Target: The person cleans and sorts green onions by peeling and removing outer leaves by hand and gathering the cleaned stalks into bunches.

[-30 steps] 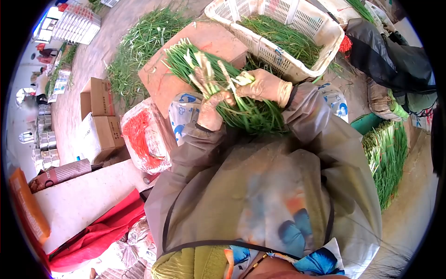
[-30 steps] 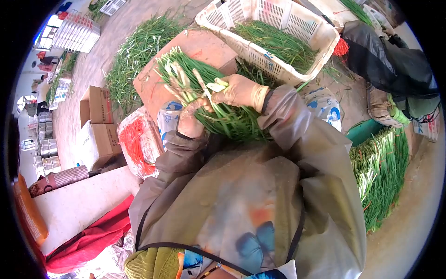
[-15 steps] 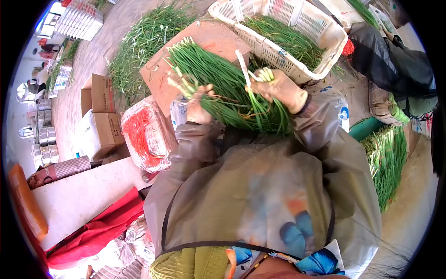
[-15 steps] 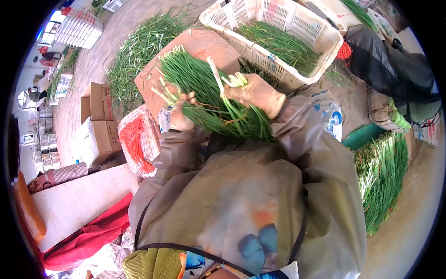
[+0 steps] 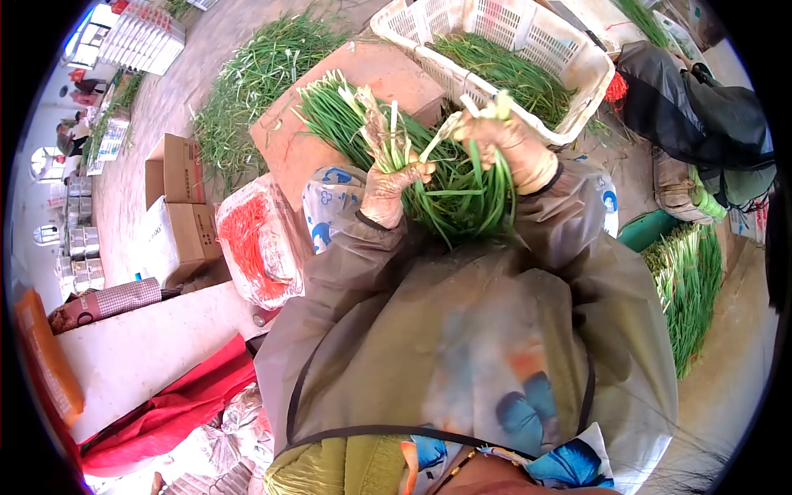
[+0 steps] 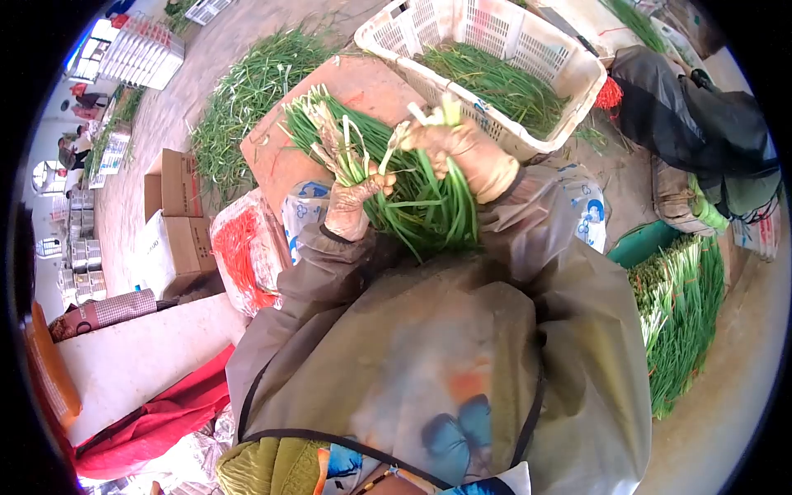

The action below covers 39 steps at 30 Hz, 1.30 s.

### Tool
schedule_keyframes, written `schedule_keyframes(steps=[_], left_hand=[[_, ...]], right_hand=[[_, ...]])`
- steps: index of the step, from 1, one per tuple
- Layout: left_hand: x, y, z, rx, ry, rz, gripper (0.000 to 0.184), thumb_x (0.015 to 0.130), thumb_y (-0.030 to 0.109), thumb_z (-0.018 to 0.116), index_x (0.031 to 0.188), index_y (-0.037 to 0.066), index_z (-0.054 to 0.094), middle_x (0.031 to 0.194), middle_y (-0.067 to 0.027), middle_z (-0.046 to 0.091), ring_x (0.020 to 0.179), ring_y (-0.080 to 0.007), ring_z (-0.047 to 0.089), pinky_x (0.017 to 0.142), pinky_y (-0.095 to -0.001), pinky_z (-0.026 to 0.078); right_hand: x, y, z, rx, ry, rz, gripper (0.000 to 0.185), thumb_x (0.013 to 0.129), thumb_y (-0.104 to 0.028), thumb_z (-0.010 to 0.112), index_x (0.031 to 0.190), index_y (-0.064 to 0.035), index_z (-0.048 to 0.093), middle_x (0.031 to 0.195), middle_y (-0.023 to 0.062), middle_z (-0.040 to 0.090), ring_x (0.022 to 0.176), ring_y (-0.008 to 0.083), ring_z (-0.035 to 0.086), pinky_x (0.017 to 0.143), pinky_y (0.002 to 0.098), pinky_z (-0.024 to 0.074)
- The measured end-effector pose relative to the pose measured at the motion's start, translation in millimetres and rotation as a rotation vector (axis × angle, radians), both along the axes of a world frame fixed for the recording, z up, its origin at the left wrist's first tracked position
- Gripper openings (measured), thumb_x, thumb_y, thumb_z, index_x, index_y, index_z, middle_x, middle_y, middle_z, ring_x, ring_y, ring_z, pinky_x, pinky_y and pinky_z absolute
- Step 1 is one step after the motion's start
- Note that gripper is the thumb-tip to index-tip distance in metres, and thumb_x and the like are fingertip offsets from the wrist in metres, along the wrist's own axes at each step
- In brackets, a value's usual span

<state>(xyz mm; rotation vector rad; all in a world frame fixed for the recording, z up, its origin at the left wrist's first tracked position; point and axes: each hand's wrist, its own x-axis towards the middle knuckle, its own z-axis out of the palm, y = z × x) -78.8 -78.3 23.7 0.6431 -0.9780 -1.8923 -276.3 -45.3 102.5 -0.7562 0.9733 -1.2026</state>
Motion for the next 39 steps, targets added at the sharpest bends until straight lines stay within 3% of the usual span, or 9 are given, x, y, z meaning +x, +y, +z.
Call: schedule_keyframes(steps=[4, 8, 10, 16, 20, 22, 25, 29, 39], left_hand=[[19, -7, -34, 0.127, -0.092, 0.188, 0.023, 0.073, 0.001, 0.066, 0.092, 0.002, 0.054, 0.078, -0.0099, 0.06, 0.069, -0.0217, 0.061, 0.059, -0.0285, 0.048], [25, -8, -34, 0.202, -0.073, 0.231, 0.019, 0.075, 0.0, 0.065, 0.091, 0.004, 0.054, 0.08, -0.0109, 0.061, 0.067, -0.0191, 0.059, 0.06, -0.028, 0.048], [19, -9, -27, 0.176, -0.019, 0.242, 0.019, 0.075, -0.001, 0.064, 0.09, 0.004, 0.054, 0.08, -0.0107, 0.061, 0.067, -0.0193, 0.059, 0.06, -0.028, 0.049], [-4, 5, -1, 0.049, -0.111, -0.037, 0.021, 0.074, 0.002, 0.066, 0.091, 0.001, 0.056, 0.085, -0.0119, 0.063, 0.073, -0.0214, 0.061, 0.068, -0.0314, 0.049], [1, 12, 15, 0.022, 0.004, -0.085, 0.021, 0.081, 0.011, 0.06, 0.099, 0.0, 0.055, 0.092, -0.0133, 0.062, 0.086, -0.0217, 0.059, 0.081, -0.0348, 0.045], [7, 10, 11, 0.093, 0.131, -0.136, 0.04, 0.085, 0.026, 0.056, 0.114, -0.001, 0.049, 0.102, -0.0157, 0.059, 0.093, -0.0231, 0.057, 0.085, -0.0357, 0.044], [13, 4, 4, 0.142, 0.186, -0.225, 0.065, 0.082, 0.04, 0.057, 0.129, 0.001, 0.034, 0.111, -0.0183, 0.054, 0.089, -0.0236, 0.058, 0.081, -0.0348, 0.047], [9, 4, 9, 0.152, 0.277, -0.36, 0.067, 0.085, 0.042, 0.051, 0.132, 0.0, 0.028, 0.108, -0.0197, 0.054, 0.082, -0.0221, 0.057, 0.066, -0.0305, 0.051], [1, 17, 15, 0.192, 0.03, -0.47, 0.065, 0.086, 0.048, 0.044, 0.128, 0.0, 0.034, 0.087, -0.015, 0.058, 0.053, -0.0157, 0.052, 0.051, -0.0223, 0.044]], right_hand=[[-44, -4, 11, -0.099, -0.322, -0.126, 0.017, 0.079, -0.013, 0.062, 0.088, 0.001, 0.06, 0.049, -0.0068, 0.039, 0.039, 0.0024, 0.038, 0.035, 0.0162, 0.0304], [-63, -27, -39, -0.348, 0.761, -0.498, 0.023, 0.078, -0.016, 0.066, 0.095, -0.0023, 0.061, 0.061, -0.0007, 0.056, 0.047, 0.0075, 0.046, 0.042, 0.0209, 0.0371], [-43, -19, -21, 0.154, 0.657, -0.52, 0.025, 0.076, -0.02, 0.069, 0.097, -0.009, 0.062, 0.067, -0.0005, 0.057, 0.05, 0.0074, 0.048, 0.043, 0.021, 0.038], [27, -14, -29, -0.052, 0.147, -0.003, 0.021, 0.074, -0.017, 0.071, 0.089, -0.0047, 0.062, 0.06, -0.0004, 0.054, 0.045, 0.0063, 0.038, 0.041, 0.0197, 0.0283], [6, -24, -3, 0.006, 0.641, -0.075, 0.035, 0.078, -0.028, 0.066, 0.095, 0.0022, 0.06, 0.083, 0.0034, 0.063, 0.081, 0.0181, 0.058, 0.074, 0.0285, 0.0454], [-24, -52, -59, -0.298, 0.707, -0.331, 0.03, 0.08, -0.027, 0.064, 0.094, -0.0006, 0.063, 0.071, 0.0021, 0.06, 0.064, 0.0144, 0.056, 0.059, 0.0255, 0.0454], [-32, -20, -4, 0.032, 0.089, -0.038, 0.019, 0.08, -0.017, 0.064, 0.091, -0.0014, 0.063, 0.055, -0.0048, 0.044, 0.04, 0.0035, 0.034, 0.037, 0.0175, 0.0262], [-27, -24, -15, -0.084, 0.449, -0.079, 0.017, 0.081, -0.021, 0.062, 0.086, -0.0047, 0.063, 0.069, -0.0037, 0.057, 0.056, 0.0034, 0.043, 0.048, 0.0176, 0.032], [26, -24, -32, -0.002, 0.088, 0.044, 0.024, 0.075, -0.015, 0.069, 0.094, -0.0017, 0.059, 0.074, 0.0038, 0.059, 0.061, 0.0111, 0.053, 0.052, 0.023, 0.0447]])
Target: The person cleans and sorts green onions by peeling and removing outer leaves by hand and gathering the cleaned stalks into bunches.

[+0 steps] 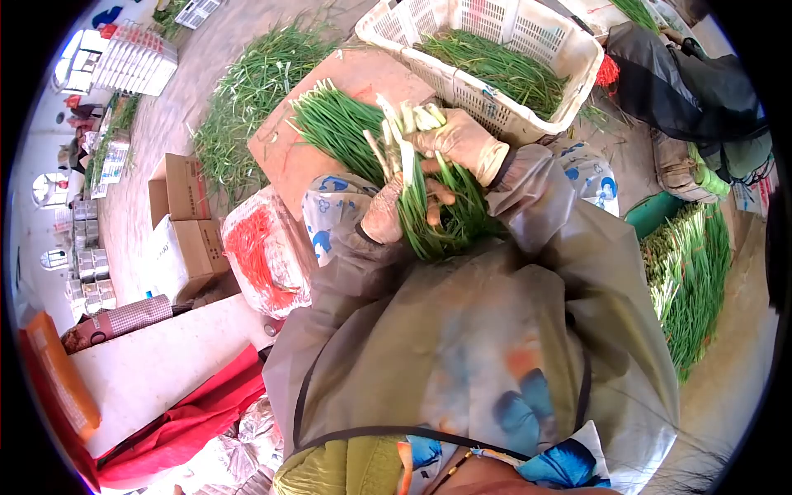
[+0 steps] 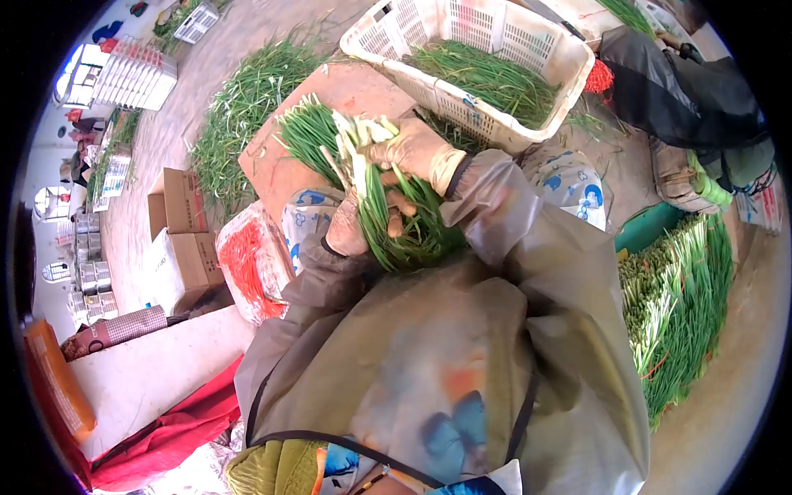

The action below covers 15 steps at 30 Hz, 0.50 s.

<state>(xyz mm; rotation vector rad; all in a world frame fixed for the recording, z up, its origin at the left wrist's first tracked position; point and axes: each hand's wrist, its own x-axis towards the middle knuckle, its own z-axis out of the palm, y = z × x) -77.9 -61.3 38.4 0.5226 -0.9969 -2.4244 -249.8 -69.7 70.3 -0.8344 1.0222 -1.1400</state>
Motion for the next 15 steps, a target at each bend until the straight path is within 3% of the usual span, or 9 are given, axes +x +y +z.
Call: schedule_keyframes(steps=[1, 3, 6, 7, 9, 10, 15], left_hand=[[-1, 0, 4, -0.068, -0.073, 0.072, 0.066, 0.085, 0.049, 0.045, 0.129, 0.002, 0.034, 0.087, -0.0148, 0.058, 0.053, -0.0158, 0.052, 0.051, -0.0227, 0.044], [7, -8, -4, 0.108, -0.033, 0.139, 0.065, 0.084, 0.05, 0.047, 0.131, 0.007, 0.033, 0.106, -0.0134, 0.055, 0.076, -0.019, 0.057, 0.064, -0.0297, 0.048], [9, -12, -18, 0.127, -0.108, 0.184, 0.061, 0.084, 0.047, 0.049, 0.128, 0.007, 0.035, 0.114, -0.0123, 0.052, 0.092, -0.0215, 0.055, 0.071, -0.0311, 0.049], [8, -7, -23, 0.038, 0.009, 0.167, 0.054, 0.083, 0.038, 0.055, 0.124, 0.006, 0.04, 0.11, -0.0133, 0.055, 0.087, -0.0228, 0.057, 0.071, -0.0315, 0.05], [1, 1, -33, 0.021, -0.09, 0.274, 0.042, 0.082, 0.025, 0.059, 0.119, 0.008, 0.048, 0.097, -0.0123, 0.061, 0.078, -0.0199, 0.059, 0.066, -0.0296, 0.05], [0, 0, -31, 0.066, -0.036, 0.295, 0.039, 0.078, 0.02, 0.064, 0.111, 0.004, 0.051, 0.09, -0.0134, 0.06, 0.071, -0.0227, 0.058, 0.065, -0.0312, 0.05], [8, -11, -48, 0.24, -0.016, 0.293, 0.028, 0.082, 0.023, 0.059, 0.101, 0.004, 0.053, 0.08, -0.011, 0.059, 0.066, -0.0194, 0.055, 0.057, -0.0302, 0.045]], right_hand=[[-1, 2, 8, -0.039, 0.043, -0.044, 0.025, 0.075, -0.015, 0.069, 0.094, -0.0013, 0.059, 0.076, 0.0042, 0.06, 0.062, 0.0109, 0.053, 0.053, 0.0229, 0.0444], [-13, -2, -6, -0.068, 0.186, -0.111, 0.024, 0.075, -0.017, 0.07, 0.09, -0.0009, 0.062, 0.078, 0.0043, 0.062, 0.063, 0.0107, 0.053, 0.058, 0.0238, 0.0434], [-16, 2, -9, -0.008, 0.289, -0.149, 0.025, 0.073, -0.02, 0.07, 0.087, -0.0007, 0.063, 0.073, 0.0034, 0.061, 0.061, 0.0102, 0.052, 0.057, 0.0239, 0.0427], [-15, -1, -17, -0.035, 0.312, -0.143, 0.029, 0.072, -0.022, 0.071, 0.089, -0.0004, 0.062, 0.074, 0.0043, 0.061, 0.061, 0.0108, 0.052, 0.058, 0.025, 0.0432], [-13, -2, -31, -0.051, 0.339, -0.122, 0.032, 0.071, -0.024, 0.071, 0.09, -0.0001, 0.062, 0.074, 0.0052, 0.061, 0.062, 0.0119, 0.053, 0.059, 0.0257, 0.0436], [-10, -2, -31, -0.042, 0.366, -0.119, 0.031, 0.072, -0.022, 0.072, 0.091, 0.0005, 0.061, 0.074, 0.0047, 0.06, 0.063, 0.0122, 0.053, 0.059, 0.0262, 0.0437], [-2, 7, -38, -0.047, 0.193, 0.074, 0.023, 0.073, -0.014, 0.071, 0.087, -0.0003, 0.06, 0.075, 0.0016, 0.059, 0.064, 0.0098, 0.051, 0.06, 0.0237, 0.0426]])
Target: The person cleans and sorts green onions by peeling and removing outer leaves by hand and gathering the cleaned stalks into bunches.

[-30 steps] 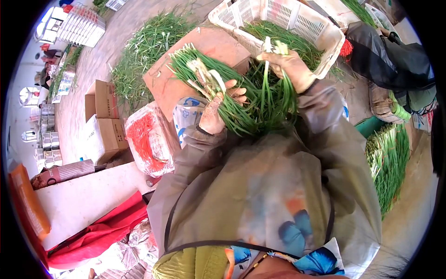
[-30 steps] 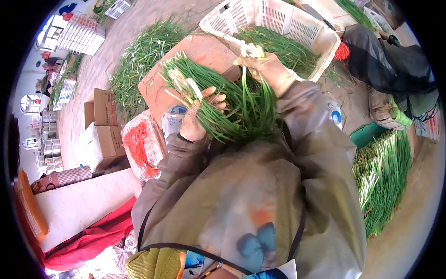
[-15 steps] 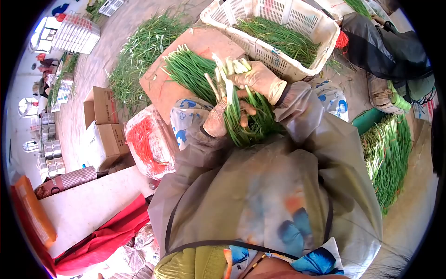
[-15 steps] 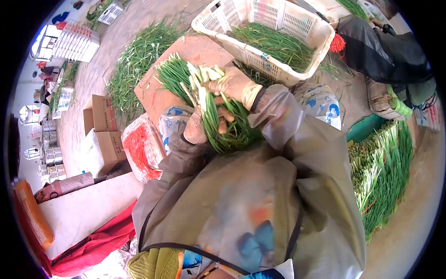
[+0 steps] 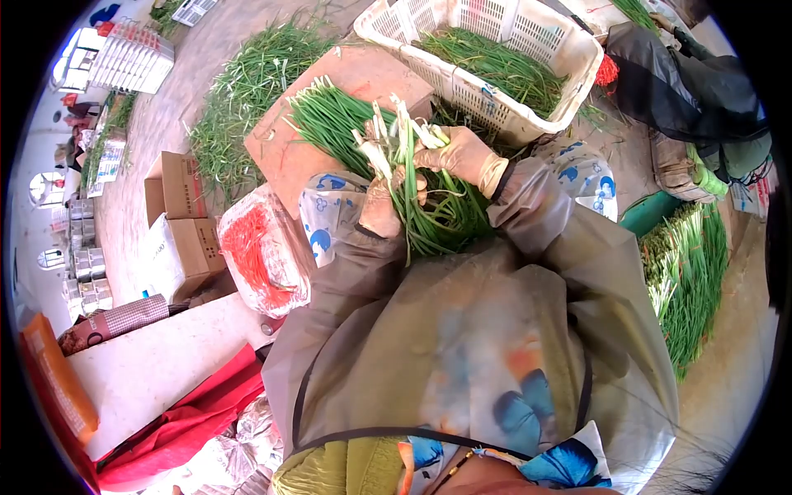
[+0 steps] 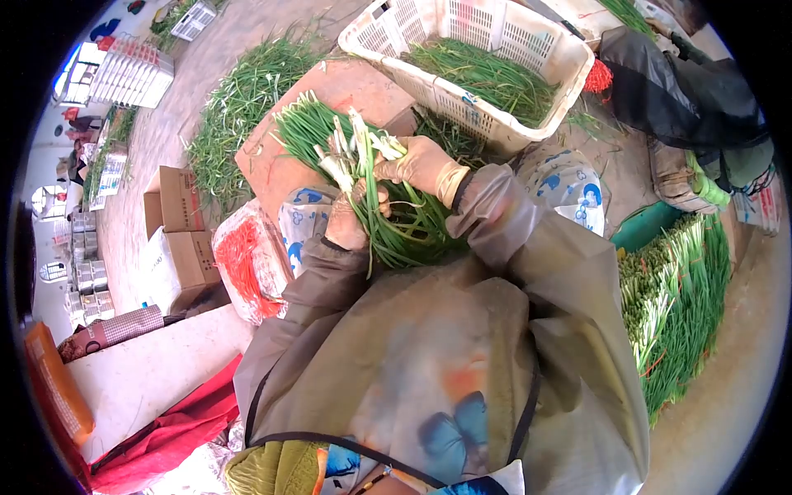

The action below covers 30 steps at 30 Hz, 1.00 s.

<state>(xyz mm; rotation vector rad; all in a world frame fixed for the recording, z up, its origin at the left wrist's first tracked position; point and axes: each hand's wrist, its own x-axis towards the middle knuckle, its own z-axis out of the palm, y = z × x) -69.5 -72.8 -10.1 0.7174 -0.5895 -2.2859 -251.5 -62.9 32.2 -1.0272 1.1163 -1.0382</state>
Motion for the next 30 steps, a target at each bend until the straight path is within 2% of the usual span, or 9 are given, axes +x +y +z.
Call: schedule_keyframes(steps=[4, 7, 10, 14, 16, 20, 26, 27, 30], left_hand=[[-4, 7, 20, -0.06, -0.182, 0.05, 0.031, 0.085, 0.028, 0.055, 0.101, 0.001, 0.055, 0.085, -0.01, 0.061, 0.075, -0.0195, 0.059, 0.069, -0.0299, 0.049], [-1, 2, 7, -0.038, -0.179, 0.069, 0.033, 0.084, 0.023, 0.057, 0.103, -0.003, 0.054, 0.084, -0.0136, 0.062, 0.073, -0.0222, 0.061, 0.068, -0.0315, 0.051], [-3, 4, 6, -0.091, -0.176, 0.02, 0.033, 0.084, 0.031, 0.057, 0.1, 0.002, 0.056, 0.084, -0.0091, 0.061, 0.074, -0.0185, 0.059, 0.066, -0.0299, 0.049], [-2, 9, 18, -0.214, -0.174, -0.002, 0.031, 0.085, 0.032, 0.056, 0.097, 0.003, 0.055, 0.08, -0.0052, 0.06, 0.07, -0.014, 0.057, 0.059, -0.026, 0.047], [-2, 9, 10, -0.145, -0.088, 0.066, 0.023, 0.086, 0.019, 0.056, 0.101, 0.0, 0.054, 0.081, -0.0064, 0.06, 0.066, -0.0122, 0.056, 0.059, -0.0244, 0.047], [3, 3, -16, -0.099, -0.036, 0.055, 0.022, 0.086, 0.017, 0.056, 0.102, 0.001, 0.052, 0.085, -0.0089, 0.06, 0.072, -0.018, 0.06, 0.062, -0.0259, 0.051], [4, 0, -10, -0.037, -0.024, 0.065, 0.024, 0.082, 0.017, 0.061, 0.1, 0.003, 0.054, 0.092, -0.0103, 0.06, 0.074, -0.019, 0.059, 0.062, -0.0294, 0.05], [5, -2, -11, -0.014, 0.003, 0.028, 0.025, 0.082, 0.018, 0.062, 0.1, 0.003, 0.055, 0.093, -0.0104, 0.06, 0.074, -0.0181, 0.058, 0.061, -0.0293, 0.049], [15, -4, -9, -0.051, -0.057, 0.04, 0.022, 0.082, 0.02, 0.062, 0.096, 0.004, 0.057, 0.082, -0.0063, 0.057, 0.071, -0.0165, 0.055, 0.06, -0.0282, 0.047]], right_hand=[[-1, 5, 20, 0.085, 0.023, -0.096, 0.02, 0.075, -0.016, 0.069, 0.087, -0.0019, 0.06, 0.075, 0.0018, 0.06, 0.064, 0.0087, 0.051, 0.06, 0.0228, 0.0421], [2, 1, 9, 0.016, 0.054, -0.126, 0.03, 0.074, -0.02, 0.07, 0.093, 0.0002, 0.06, 0.079, 0.0049, 0.062, 0.068, 0.0112, 0.054, 0.064, 0.0246, 0.0432], [6, -5, -5, -0.084, 0.158, -0.098, 0.041, 0.072, -0.022, 0.072, 0.101, 0.0035, 0.059, 0.087, 0.0109, 0.065, 0.075, 0.0166, 0.057, 0.072, 0.0289, 0.0437], [-2, -2, 15, 0.096, 0.182, -0.036, 0.034, 0.073, -0.019, 0.072, 0.096, 0.0032, 0.059, 0.078, 0.002, 0.06, 0.066, 0.0083, 0.051, 0.063, 0.0242, 0.0429], [-3, 0, 13, 0.072, 0.21, -0.02, 0.033, 0.074, -0.021, 0.071, 0.093, 0.0027, 0.059, 0.073, 0.0017, 0.059, 0.062, 0.0085, 0.05, 0.06, 0.0246, 0.0423], [-6, 3, 18, 0.042, 0.236, 0.01, 0.023, 0.075, -0.02, 0.068, 0.086, -0.0008, 0.062, 0.068, 0.0017, 0.058, 0.058, 0.0102, 0.049, 0.055, 0.0254, 0.0399], [-16, 18, 46, 0.105, -0.128, 0.05, 0.019, 0.07, -0.017, 0.07, 0.084, -0.0064, 0.063, 0.072, -0.0014, 0.059, 0.059, 0.0063, 0.049, 0.053, 0.0204, 0.0383], [-20, 19, 50, 0.128, -0.225, -0.006, 0.024, 0.069, -0.013, 0.069, 0.089, -0.0044, 0.059, 0.071, -0.0005, 0.059, 0.053, 0.0045, 0.049, 0.045, 0.0157, 0.0367], [-43, 18, 51, 0.161, -0.42, -0.066, 0.023, 0.069, -0.012, 0.069, 0.088, -0.0041, 0.059, 0.066, -0.0014, 0.056, 0.051, 0.0046, 0.047, 0.046, 0.0157, 0.0365]])
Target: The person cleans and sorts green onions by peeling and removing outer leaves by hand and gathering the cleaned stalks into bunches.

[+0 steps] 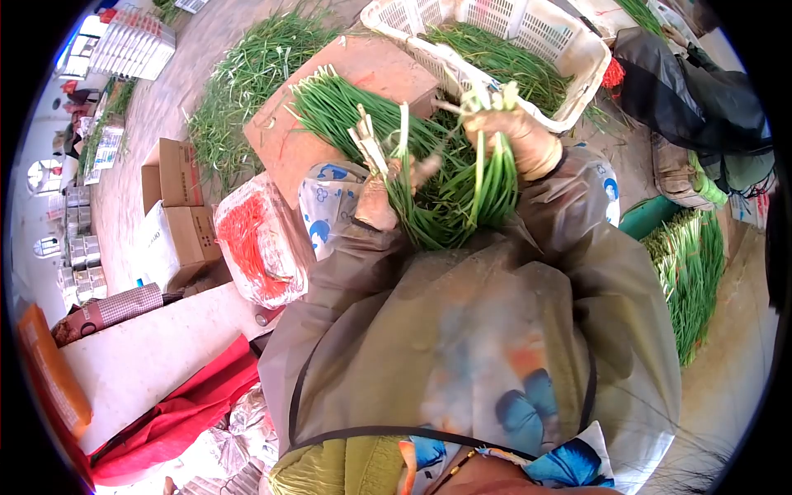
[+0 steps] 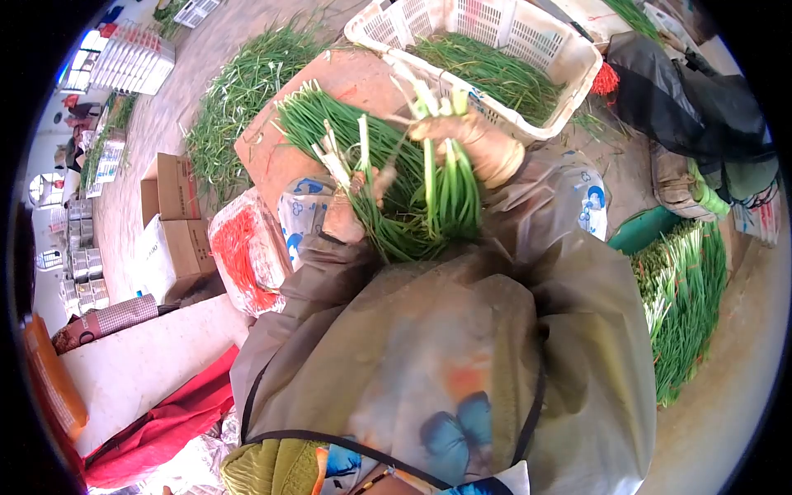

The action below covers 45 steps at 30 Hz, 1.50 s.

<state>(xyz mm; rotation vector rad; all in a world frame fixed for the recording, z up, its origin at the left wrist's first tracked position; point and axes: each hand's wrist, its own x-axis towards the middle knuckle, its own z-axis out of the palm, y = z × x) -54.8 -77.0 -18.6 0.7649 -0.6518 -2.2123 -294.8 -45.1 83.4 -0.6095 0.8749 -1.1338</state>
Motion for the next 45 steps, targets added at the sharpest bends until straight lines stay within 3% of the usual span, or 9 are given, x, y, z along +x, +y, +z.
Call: schedule_keyframes(steps=[2, 6, 12, 21, 26, 31, 35, 41, 45], left_hand=[[2, -4, -4, 0.031, 0.023, 0.008, 0.024, 0.081, 0.02, 0.062, 0.099, 0.005, 0.055, 0.08, -0.0056, 0.055, 0.07, -0.0165, 0.055, 0.059, -0.0284, 0.047], [-6, 1, -2, -0.037, -0.013, 0.105, 0.031, 0.082, 0.019, 0.062, 0.106, 0.007, 0.047, 0.078, -0.0054, 0.054, 0.067, -0.0165, 0.055, 0.058, -0.0288, 0.048], [-19, 9, 19, -0.188, -0.148, 0.155, 0.028, 0.085, 0.017, 0.058, 0.107, 0.007, 0.044, 0.076, -0.0041, 0.053, 0.063, -0.0154, 0.056, 0.054, -0.0267, 0.048], [-17, 13, 10, -0.193, -0.057, 0.187, 0.02, 0.08, 0.018, 0.062, 0.094, 0.006, 0.055, 0.085, -0.0088, 0.062, 0.074, -0.0209, 0.061, 0.068, -0.0335, 0.051], [-8, 1, 25, -0.094, 0.215, 0.182, 0.023, 0.081, 0.027, 0.06, 0.089, 0.006, 0.056, 0.073, -0.0034, 0.057, 0.068, -0.0178, 0.054, 0.062, -0.0359, 0.046], [-21, 27, 111, -0.855, -0.307, 0.426, 0.029, 0.082, 0.016, 0.056, 0.107, 0.003, 0.052, 0.092, -0.0071, 0.058, 0.068, -0.0144, 0.054, 0.062, -0.028, 0.047], [-20, 1, 63, -0.129, 0.257, -0.111, 0.046, 0.077, 0.014, 0.063, 0.119, 0.002, 0.048, 0.099, -0.0117, 0.059, 0.066, -0.0165, 0.057, 0.058, -0.0252, 0.049], [-14, -9, 16, -0.132, -0.029, -0.014, 0.023, 0.082, 0.015, 0.058, 0.1, 0.001, 0.054, 0.074, -0.0053, 0.056, 0.055, -0.0106, 0.046, 0.046, -0.0218, 0.037], [-12, -5, 20, -0.185, 0.151, -0.074, 0.039, 0.086, 0.027, 0.055, 0.114, 0.001, 0.049, 0.081, -0.0049, 0.059, 0.062, -0.0113, 0.048, 0.058, -0.0246, 0.041]], right_hand=[[-13, 0, 9, -0.017, 0.145, -0.031, 0.022, 0.072, -0.019, 0.069, 0.087, -0.004, 0.062, 0.067, -0.0009, 0.056, 0.055, 0.0069, 0.048, 0.048, 0.0196, 0.0368], [-29, -27, -60, -0.032, 1.486, -0.028, 0.035, 0.074, -0.021, 0.07, 0.099, 0.0, 0.058, 0.077, 0.0025, 0.06, 0.065, 0.0081, 0.053, 0.06, 0.0231, 0.0442], [17, -10, -55, -0.083, 0.447, -0.276, 0.026, 0.074, -0.017, 0.07, 0.091, 0.0001, 0.06, 0.073, 0.0016, 0.06, 0.063, 0.0103, 0.054, 0.056, 0.0243, 0.0436], [40, -20, -52, -0.204, 0.819, 0.087, 0.037, 0.069, -0.023, 0.071, 0.095, 0.0006, 0.061, 0.074, 0.0104, 0.062, 0.065, 0.0156, 0.055, 0.064, 0.0291, 0.0438], [25, -12, -52, -0.04, 0.761, 0.197, 0.024, 0.072, -0.02, 0.067, 0.087, -0.0029, 0.063, 0.07, 0.0032, 0.06, 0.058, 0.0098, 0.05, 0.056, 0.0249, 0.0414], [23, -3, -37, -0.046, 0.498, 0.324, 0.017, 0.075, -0.019, 0.066, 0.085, -0.0055, 0.064, 0.073, -0.0007, 0.06, 0.059, 0.0072, 0.049, 0.053, 0.0205, 0.0389], [37, -1, -33, -0.004, 0.322, 0.499, 0.02, 0.073, -0.021, 0.067, 0.086, -0.0059, 0.065, 0.08, -0.0007, 0.062, 0.063, 0.0052, 0.049, 0.053, 0.0186, 0.0374], [23, 8, -1, -0.111, 0.3, 0.328, 0.017, 0.071, -0.018, 0.067, 0.082, -0.006, 0.065, 0.072, 0.0018, 0.064, 0.056, 0.0057, 0.052, 0.049, 0.0186, 0.0383], [-7, -3, -6, -0.265, 0.396, 0.083, 0.021, 0.078, -0.024, 0.06, 0.084, -0.0043, 0.063, 0.078, 0.0014, 0.062, 0.072, 0.0085, 0.055, 0.059, 0.0206, 0.0415]])
